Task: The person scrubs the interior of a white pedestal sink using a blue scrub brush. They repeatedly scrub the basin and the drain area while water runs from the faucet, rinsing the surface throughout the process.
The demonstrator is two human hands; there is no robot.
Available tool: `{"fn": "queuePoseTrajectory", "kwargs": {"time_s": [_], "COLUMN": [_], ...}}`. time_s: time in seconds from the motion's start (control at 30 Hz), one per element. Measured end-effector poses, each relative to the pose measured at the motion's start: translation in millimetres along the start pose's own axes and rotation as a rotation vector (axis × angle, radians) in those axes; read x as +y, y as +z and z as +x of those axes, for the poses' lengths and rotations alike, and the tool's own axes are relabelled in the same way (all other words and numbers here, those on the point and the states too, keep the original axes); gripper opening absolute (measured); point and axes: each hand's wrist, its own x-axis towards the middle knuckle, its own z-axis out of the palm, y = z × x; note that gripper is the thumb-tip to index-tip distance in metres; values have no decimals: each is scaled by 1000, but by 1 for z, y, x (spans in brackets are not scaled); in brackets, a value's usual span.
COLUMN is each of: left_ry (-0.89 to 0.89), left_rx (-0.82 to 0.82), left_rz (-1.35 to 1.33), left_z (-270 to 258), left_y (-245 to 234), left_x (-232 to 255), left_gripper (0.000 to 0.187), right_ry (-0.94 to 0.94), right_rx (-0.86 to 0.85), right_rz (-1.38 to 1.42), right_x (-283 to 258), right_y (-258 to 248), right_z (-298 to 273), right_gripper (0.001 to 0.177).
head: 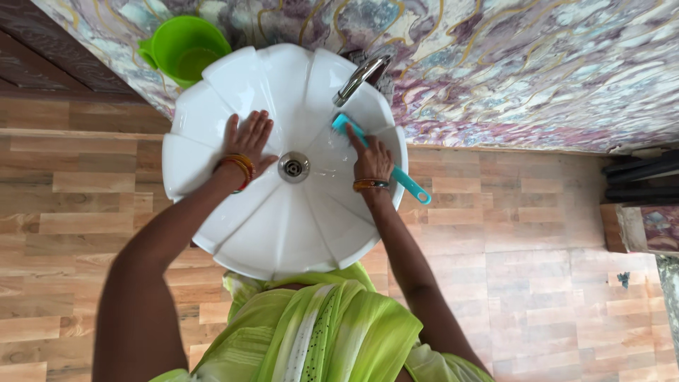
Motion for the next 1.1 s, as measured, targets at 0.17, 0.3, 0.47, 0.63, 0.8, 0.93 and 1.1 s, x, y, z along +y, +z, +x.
{"fn": "queuePoseTrajectory", "kwargs": {"time_s": [0.17, 0.3, 0.47, 0.63, 0.8, 0.93, 1.1], "left_ry": [-95, 180, 112, -63, 133, 274, 110], "left_rx": [69, 680, 268, 459, 4, -252, -338], "left_rz": [-323, -161, -426, 15, -204, -270, -205], "left_z": [64, 89, 113, 71, 8, -26, -62], "left_y": [-6, 23, 18, 39, 50, 45, 26], "left_x": [79, 110, 24, 12, 57, 67, 32], "left_gripper": [103, 75, 84, 78, 89, 92, 91], "right_ry": [48, 43, 64, -3, -37, -116, -206], "right_rx": [106, 161, 155, -151, -467, -537, -568], "right_rz": [69, 101, 156, 111, 120, 120, 111], "right_x": [4, 2, -2, -6, -24, -57, -96], "right_y": [-7, -14, -17, 15, 52, 43, 41], "right_z": [15, 21, 19, 9, 19, 51, 50], "right_gripper": [78, 69, 53, 30, 54, 95, 102]}}
